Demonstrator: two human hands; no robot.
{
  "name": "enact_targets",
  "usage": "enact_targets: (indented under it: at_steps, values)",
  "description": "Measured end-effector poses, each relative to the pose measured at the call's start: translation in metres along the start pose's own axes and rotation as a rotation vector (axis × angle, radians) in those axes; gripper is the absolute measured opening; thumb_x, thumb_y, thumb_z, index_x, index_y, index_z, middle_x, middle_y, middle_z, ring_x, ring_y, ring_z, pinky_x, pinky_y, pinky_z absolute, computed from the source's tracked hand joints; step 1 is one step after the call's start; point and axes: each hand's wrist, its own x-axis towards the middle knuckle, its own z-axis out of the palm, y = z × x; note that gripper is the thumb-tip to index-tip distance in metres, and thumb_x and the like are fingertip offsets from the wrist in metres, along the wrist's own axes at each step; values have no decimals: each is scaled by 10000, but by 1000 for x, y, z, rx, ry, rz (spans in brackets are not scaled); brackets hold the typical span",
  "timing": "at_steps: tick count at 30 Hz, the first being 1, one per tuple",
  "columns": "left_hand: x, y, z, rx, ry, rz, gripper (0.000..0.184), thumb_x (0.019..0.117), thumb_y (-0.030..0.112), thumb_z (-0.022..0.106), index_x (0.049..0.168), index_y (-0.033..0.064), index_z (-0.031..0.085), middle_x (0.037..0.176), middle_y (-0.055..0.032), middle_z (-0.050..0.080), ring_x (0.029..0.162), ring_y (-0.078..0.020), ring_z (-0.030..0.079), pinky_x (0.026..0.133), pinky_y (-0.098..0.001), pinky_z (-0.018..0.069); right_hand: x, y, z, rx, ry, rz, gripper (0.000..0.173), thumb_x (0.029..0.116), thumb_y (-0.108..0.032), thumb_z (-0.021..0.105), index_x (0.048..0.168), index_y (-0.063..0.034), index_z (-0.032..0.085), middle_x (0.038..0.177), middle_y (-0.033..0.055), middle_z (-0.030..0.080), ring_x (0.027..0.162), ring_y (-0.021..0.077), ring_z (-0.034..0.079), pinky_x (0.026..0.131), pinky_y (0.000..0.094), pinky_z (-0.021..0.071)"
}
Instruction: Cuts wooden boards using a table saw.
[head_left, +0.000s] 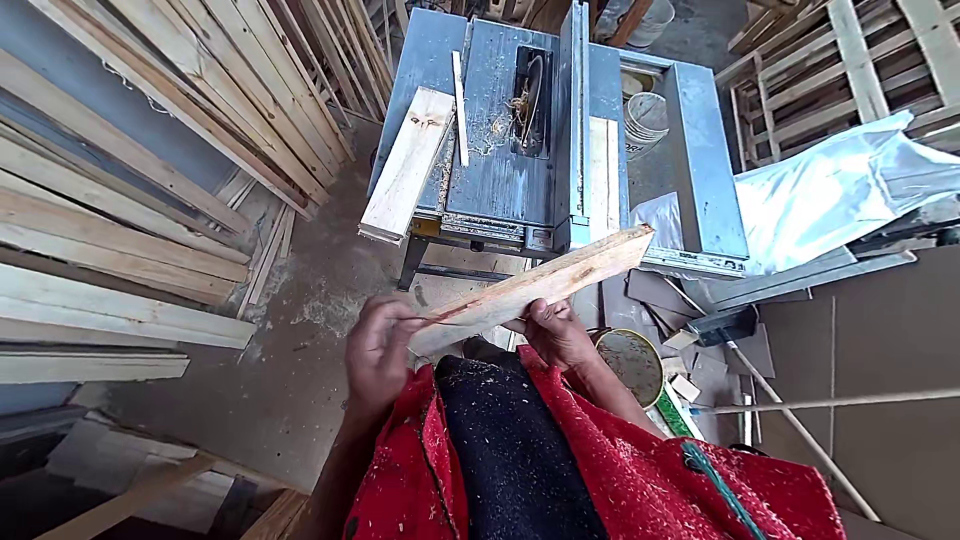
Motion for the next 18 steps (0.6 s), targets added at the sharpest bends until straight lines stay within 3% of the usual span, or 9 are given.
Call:
enact_targets:
  at_steps: [2,4,5,7,8,10,13,15,18]
  values:
    - [-6,-3,-33,-194,231,-167,138,1049,317,576,1111,272,691,1095,120,696,1049,-80,660,952,-333,558,1,-5,-6,11,6,-34,383,891,-222,805,1219,-96,652,1136,151,733,1032,299,734,930,536,603]
    - [-6,-14,-73,-147,398,-232,138,1069,227,502,1138,217,621,1038,97,681,982,-82,667,928,-322,563,-1,-9,-14,12,39,-66,365,896,-230,800,1213,-107,666,1142,137,731,1047,292,728,954,533,591]
    - [-7,-19,-93,34,395,-273,149,1076,221,466,1139,140,574,1002,59,644,945,-85,655,914,-326,561,-4,-12,-17,17,51,-73,371,896,-235,799,1217,-106,665,1153,139,727,1053,294,726,958,533,588]
    - [-9,-19,-123,491,232,-351,484,1104,387,371,1042,-13,636,933,-102,651,871,-196,647,816,-450,552,-6,-15,-25,46,65,-78,386,896,-234,798,1225,-94,654,1172,161,717,1065,313,722,964,547,584]
    - [-9,-17,-130,613,156,-385,612,1103,469,304,973,-3,671,876,-135,661,820,-257,650,746,-523,538,-7,-16,-27,68,70,-77,387,898,-223,795,1227,-81,648,1174,179,714,1068,328,721,964,558,582]
    - [-9,-12,-125,642,70,-367,634,1100,497,279,902,43,675,852,-100,678,791,-236,668,719,-514,560,-8,-18,-26,109,90,-65,388,899,-206,792,1227,-63,642,1171,203,713,1063,346,725,953,570,587]
    - [-3,-8,-89,548,14,-211,457,1074,416,457,888,57,671,825,-50,640,741,-154,634,667,-393,561,-4,-15,-17,71,156,-48,346,941,-223,749,1224,-63,632,1141,193,717,1005,332,739,896,550,614]
    - [1,-3,-56,493,14,-168,379,1036,405,558,908,78,698,875,-27,651,757,-111,629,669,-334,565,0,-18,-2,-166,277,-67,250,1017,-175,634,1225,-44,589,1074,177,730,906,305,756,794,512,648]
    - [8,7,-18,349,27,-169,357,1048,396,541,1051,70,687,935,-10,666,797,-95,652,698,-301,586,6,-20,10,-770,236,-317,227,960,-71,684,1158,28,635,993,124,754,867,221,756,803,422,662]
